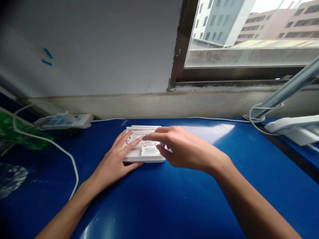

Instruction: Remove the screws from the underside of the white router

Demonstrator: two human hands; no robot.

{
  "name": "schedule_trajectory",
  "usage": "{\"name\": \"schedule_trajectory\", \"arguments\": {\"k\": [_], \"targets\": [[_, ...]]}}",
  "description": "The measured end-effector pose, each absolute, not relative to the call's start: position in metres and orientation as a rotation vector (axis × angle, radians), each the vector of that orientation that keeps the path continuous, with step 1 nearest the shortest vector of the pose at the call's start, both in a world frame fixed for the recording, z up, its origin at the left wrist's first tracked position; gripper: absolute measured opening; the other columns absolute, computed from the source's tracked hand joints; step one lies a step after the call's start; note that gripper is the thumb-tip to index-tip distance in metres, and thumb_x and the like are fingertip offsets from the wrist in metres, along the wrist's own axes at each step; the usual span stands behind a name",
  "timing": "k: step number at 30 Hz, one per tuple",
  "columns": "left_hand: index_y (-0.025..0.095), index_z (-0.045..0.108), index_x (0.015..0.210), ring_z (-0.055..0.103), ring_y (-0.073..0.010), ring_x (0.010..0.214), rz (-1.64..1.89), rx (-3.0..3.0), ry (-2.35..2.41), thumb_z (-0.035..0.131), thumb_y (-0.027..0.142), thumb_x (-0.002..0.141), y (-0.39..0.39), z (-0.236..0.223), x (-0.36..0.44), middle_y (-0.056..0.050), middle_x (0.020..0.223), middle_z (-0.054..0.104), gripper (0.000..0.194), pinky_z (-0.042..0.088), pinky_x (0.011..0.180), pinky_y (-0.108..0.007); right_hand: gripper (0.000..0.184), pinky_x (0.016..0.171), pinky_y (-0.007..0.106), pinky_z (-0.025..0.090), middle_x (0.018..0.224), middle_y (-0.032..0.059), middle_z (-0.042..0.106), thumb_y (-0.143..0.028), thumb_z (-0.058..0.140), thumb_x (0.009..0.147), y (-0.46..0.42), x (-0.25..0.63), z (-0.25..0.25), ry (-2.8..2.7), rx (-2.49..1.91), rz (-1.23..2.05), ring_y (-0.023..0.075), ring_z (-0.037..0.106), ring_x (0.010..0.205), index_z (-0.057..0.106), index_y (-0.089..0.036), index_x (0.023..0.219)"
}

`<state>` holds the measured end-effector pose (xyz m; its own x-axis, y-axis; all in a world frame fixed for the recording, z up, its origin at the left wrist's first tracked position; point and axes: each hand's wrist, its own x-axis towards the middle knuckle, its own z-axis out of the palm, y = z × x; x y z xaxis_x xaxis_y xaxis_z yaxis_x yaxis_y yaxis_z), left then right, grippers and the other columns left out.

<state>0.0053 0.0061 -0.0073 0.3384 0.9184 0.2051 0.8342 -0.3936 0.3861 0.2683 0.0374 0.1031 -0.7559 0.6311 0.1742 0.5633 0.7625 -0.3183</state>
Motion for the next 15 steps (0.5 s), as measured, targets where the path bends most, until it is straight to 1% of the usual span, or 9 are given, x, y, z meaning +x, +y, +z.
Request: {"name": "schedule_trajectory", "arguments": {"k": [1,2,5,7,9,11,12,13,15], "targets": [[0.043,0.039,0.156,0.015,-0.0354,0.158,0.579,2.383,1.591,0.079,0.044,0.084,0.006,-0.0072,0.0051,0.001,0.171,0.023,0.082,0.035,0.122,-0.057,0.053,0.07,0.025,0.051,0.113,0.0057,0.076,-0.01,0.062,0.088,0.0362,0.268,0.1042,-2.69,-0.923,0.359,0.0179,0.073,0.085,0.064,-0.028,0.137],[0.044,0.039,0.156,0.015,-0.0352,0.158,0.578,2.379,1.591,0.079,0.044,0.084,0.006,-0.0072,0.0049,0.001,0.171,0.023,0.082,0.035,0.122,-0.057,0.051,0.069,0.026,0.05,0.11,0.0061,0.076,-0.013,0.065,0.087,0.0353,0.2674,0.105,-2.691,-0.928,0.35,0.0184,0.072,0.084,0.065,-0.027,0.136],[0.045,0.038,0.156,0.015,-0.0342,0.158,0.571,2.381,1.59,0.078,0.043,0.085,0.006,-0.0071,0.0045,0.001,0.171,0.022,0.082,0.033,0.123,-0.056,0.021,0.063,0.026,0.047,0.092,0.006,0.077,-0.028,0.067,0.094,0.0353,0.2647,0.1041,-2.695,-1.016,0.317,0.018,0.07,0.073,0.076,-0.022,0.112],[0.045,0.038,0.156,0.015,-0.034,0.158,0.559,2.386,1.593,0.078,0.044,0.086,0.006,-0.007,0.0043,0.001,0.171,0.021,0.081,0.033,0.123,-0.056,0.018,0.063,0.026,0.046,0.087,0.0056,0.077,-0.027,0.061,0.099,0.0368,0.2637,0.1025,-2.699,-1.052,0.308,0.0169,0.07,0.071,0.078,-0.022,0.103],[0.045,0.037,0.156,0.014,-0.0341,0.158,0.552,2.386,1.595,0.077,0.045,0.086,0.0061,-0.007,0.0042,0.001,0.171,0.021,0.081,0.034,0.122,-0.056,0.025,0.066,0.026,0.047,0.096,0.0057,0.077,-0.016,0.057,0.098,0.0376,0.2641,0.1022,-2.695,-1.032,0.32,0.0164,0.07,0.075,0.075,-0.023,0.115],[0.045,0.037,0.157,0.014,-0.0341,0.158,0.559,2.388,1.589,0.078,0.044,0.085,0.0061,-0.0073,0.0042,0.001,0.171,0.021,0.082,0.034,0.122,-0.056,0.046,0.069,0.027,0.048,0.108,0.0056,0.076,-0.01,0.06,0.09,0.0369,0.2652,0.1034,-2.702,-0.985,0.347,0.017,0.07,0.079,0.066,-0.026,0.133],[0.045,0.037,0.157,0.014,-0.0339,0.158,0.563,2.39,1.587,0.078,0.044,0.086,0.0061,-0.0075,0.0043,0.001,0.171,0.021,0.082,0.034,0.123,-0.056,0.054,0.07,0.027,0.048,0.111,0.0057,0.075,-0.011,0.063,0.088,0.0362,0.2656,0.1041,-2.708,-0.979,0.356,0.0175,0.07,0.08,0.061,-0.026,0.139],[0.044,0.037,0.157,0.014,-0.0336,0.159,0.564,2.393,1.586,0.077,0.044,0.086,0.0061,-0.0079,0.0043,0.001,0.171,0.021,0.082,0.033,0.123,-0.056,0.056,0.07,0.028,0.048,0.112,0.0058,0.075,-0.014,0.066,0.087,0.0355,0.2658,0.1045,-2.714,-0.988,0.359,0.0178,0.07,0.079,0.059,-0.027,0.141],[0.045,0.037,0.157,0.013,-0.0333,0.159,0.556,2.4,1.594,0.077,0.045,0.086,0.0061,-0.0087,0.0043,0.0,0.171,0.021,0.081,0.034,0.122,-0.056,0.049,0.068,0.028,0.048,0.107,0.006,0.075,-0.021,0.067,0.091,0.0349,0.2656,0.1044,-2.708,-1.049,0.348,0.0179,0.069,0.077,0.061,-0.026,0.139]]}}
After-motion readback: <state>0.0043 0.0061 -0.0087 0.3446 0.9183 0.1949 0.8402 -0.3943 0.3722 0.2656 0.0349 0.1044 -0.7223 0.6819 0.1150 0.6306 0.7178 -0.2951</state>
